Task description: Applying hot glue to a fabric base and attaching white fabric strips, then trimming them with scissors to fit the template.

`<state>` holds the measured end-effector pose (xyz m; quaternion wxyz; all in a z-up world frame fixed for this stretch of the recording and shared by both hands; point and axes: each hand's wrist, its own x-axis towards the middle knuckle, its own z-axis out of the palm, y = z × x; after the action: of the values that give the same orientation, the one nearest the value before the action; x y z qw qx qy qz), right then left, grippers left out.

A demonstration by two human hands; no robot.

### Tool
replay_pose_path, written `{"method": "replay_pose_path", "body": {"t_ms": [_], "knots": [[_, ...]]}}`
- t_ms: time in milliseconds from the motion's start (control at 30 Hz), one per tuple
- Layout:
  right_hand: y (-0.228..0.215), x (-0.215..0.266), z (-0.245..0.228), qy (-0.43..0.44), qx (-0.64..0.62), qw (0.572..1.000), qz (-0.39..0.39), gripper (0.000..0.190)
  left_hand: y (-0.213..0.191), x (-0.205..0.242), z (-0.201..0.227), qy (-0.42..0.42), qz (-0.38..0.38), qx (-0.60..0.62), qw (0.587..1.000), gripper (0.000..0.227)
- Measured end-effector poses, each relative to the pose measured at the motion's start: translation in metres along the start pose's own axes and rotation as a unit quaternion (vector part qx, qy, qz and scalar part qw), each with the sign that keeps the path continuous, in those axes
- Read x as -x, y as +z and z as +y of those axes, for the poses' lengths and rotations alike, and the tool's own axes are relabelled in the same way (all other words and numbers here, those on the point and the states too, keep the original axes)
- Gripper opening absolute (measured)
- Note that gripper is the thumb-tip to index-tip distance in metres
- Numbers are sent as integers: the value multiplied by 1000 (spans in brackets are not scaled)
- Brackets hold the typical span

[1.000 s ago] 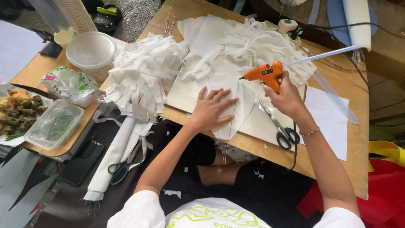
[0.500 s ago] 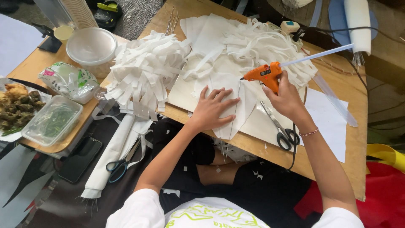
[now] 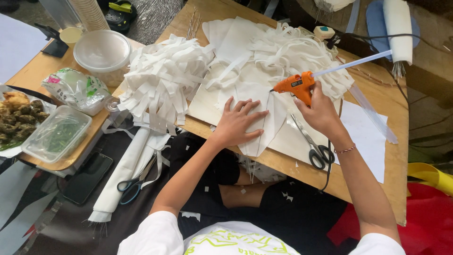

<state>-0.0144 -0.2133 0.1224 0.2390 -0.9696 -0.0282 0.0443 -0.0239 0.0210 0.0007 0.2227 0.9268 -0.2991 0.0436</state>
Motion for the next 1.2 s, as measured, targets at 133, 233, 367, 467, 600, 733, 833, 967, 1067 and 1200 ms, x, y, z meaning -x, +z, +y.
{"method": "replay_pose_path", "body": {"t_ms": [133,233,367,467,600,733,833,967,1067,1200], "knots": [[2,-1,4,2,-4,1000,6,52,-1,1,0,-1,-2,-1,1000,57],[-1,4,-5,2,-4,1000,6,53,0,0,0,-1,-2,-2,1000,57],[1,1,-2,-2,-3,1000,1,53,-2,1,1,-1,-1,0,1000,57],[2,0,-2,-9,7,1000,1,54,-1,0,0,5,2,-2,1000,57],[4,2,-4,-15,16,1000,-4,52,-2,1,0,5,1,3,1000,57],[1,4,-7,-3,25,1000,-6,53,-5,1,1,4,-5,6,1000,57],[3,2,0,-4,30,1000,-3,52,-4,1,1,1,-2,2,1000,57],[3,1,3,-4,27,1000,1,50,-2,1,1,-1,0,0,1000,57],[1,3,-3,-2,30,1000,-2,50,-2,1,0,0,3,2,1000,57],[2,7,-8,-5,30,999,-10,53,0,1,1,-1,2,3,1000,57]]}}
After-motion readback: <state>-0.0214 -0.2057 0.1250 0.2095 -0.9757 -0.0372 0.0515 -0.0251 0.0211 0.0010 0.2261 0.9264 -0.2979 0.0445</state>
